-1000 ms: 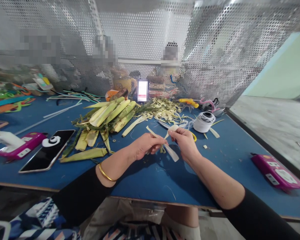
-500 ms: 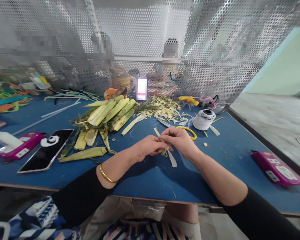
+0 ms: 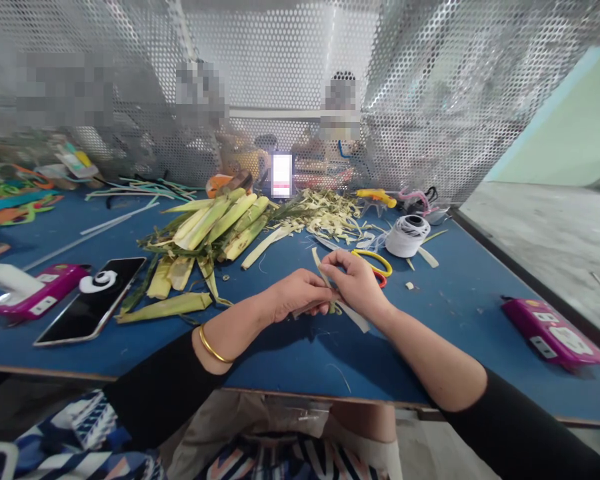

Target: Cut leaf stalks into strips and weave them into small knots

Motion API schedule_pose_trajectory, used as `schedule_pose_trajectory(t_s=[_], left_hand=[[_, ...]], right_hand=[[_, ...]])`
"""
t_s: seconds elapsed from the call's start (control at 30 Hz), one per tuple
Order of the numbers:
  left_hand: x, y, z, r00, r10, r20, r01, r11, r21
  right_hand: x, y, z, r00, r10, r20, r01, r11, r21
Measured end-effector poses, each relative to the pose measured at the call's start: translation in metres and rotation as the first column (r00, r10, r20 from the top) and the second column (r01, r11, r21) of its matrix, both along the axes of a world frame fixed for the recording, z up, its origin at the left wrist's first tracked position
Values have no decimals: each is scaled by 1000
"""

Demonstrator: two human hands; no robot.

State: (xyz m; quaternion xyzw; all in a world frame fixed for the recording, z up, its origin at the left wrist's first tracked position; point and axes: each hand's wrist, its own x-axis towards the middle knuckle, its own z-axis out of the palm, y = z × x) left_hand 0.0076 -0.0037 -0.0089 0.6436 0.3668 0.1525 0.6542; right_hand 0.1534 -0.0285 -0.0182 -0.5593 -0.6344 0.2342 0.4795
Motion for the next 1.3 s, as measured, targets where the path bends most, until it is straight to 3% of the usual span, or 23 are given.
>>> schedule_pose_trajectory(t_s=[0.2,0.3,0.43,0.7,0.87,1.3], left_hand=[[-2,10,3,925,275,263,-213,947,-239],[-3,14,5,860,359,362,-289,928,-233],[-3,14,3,799,463,384,-402,886,-231],[-1,11,1,824,497,274,-470,868,-160],[1,10,2,792,521,319,-505,852,-137],[0,13,-2,794,497,349,-502,861,-85]], right_hand=[[13,-6,16,964,-227,137,179,939,295],[10,-11,18,953,-192,236,145,968,204],[0,-13,10,942,-109,316,96,994,57],[-6,-10,-4,982,-30,186,38,998,-42],[-7,-11,-1,979,20,204,-22,1000,10],[-4,-13,4,961,126,246,-122,992,-32]])
